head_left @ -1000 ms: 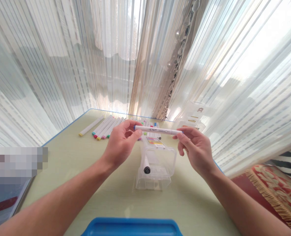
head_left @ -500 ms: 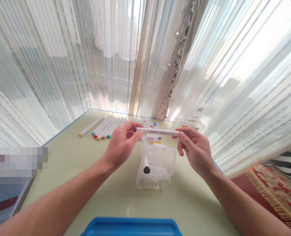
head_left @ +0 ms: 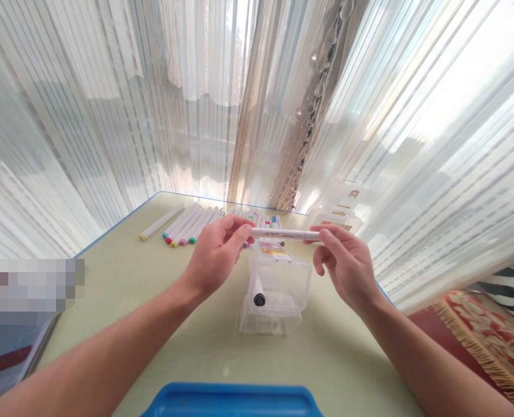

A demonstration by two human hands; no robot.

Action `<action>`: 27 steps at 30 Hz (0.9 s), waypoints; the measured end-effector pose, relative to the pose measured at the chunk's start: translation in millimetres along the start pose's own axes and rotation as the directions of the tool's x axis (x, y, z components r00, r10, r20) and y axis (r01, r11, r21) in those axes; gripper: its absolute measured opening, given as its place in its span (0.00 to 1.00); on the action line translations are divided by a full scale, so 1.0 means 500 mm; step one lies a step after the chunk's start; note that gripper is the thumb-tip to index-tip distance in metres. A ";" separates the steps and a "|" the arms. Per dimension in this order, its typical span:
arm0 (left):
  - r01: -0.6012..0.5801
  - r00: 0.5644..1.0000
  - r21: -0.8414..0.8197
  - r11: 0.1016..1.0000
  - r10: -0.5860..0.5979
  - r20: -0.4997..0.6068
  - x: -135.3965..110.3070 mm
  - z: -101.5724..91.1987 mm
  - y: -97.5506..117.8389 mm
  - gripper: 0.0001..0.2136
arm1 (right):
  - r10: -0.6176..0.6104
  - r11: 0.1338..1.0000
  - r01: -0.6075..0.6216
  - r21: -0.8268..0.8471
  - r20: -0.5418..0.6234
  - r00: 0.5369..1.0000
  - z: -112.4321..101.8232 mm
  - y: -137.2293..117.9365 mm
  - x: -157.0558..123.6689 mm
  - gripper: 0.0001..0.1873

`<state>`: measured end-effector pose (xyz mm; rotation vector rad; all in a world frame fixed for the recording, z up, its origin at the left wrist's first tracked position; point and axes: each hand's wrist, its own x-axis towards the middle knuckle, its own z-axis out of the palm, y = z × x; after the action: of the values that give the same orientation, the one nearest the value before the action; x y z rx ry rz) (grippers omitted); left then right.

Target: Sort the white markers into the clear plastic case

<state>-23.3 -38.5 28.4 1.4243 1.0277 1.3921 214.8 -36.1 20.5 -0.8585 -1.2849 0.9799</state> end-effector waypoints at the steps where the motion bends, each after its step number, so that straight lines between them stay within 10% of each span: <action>1: 0.000 1.000 0.002 1.000 0.000 -0.001 0.001 0.000 0.000 0.10 | 0.000 1.000 0.000 0.000 -0.002 1.000 0.000 0.000 0.000 0.10; 27: -0.001 1.000 -0.019 1.000 0.001 -0.002 0.000 -0.002 0.004 0.10 | -0.006 1.000 0.006 -0.021 -0.007 1.000 -0.001 0.000 0.000 0.09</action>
<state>-24.4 -39.0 30.4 1.4098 1.0130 1.4010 215.3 -36.1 20.3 -0.8732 -1.2933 0.9597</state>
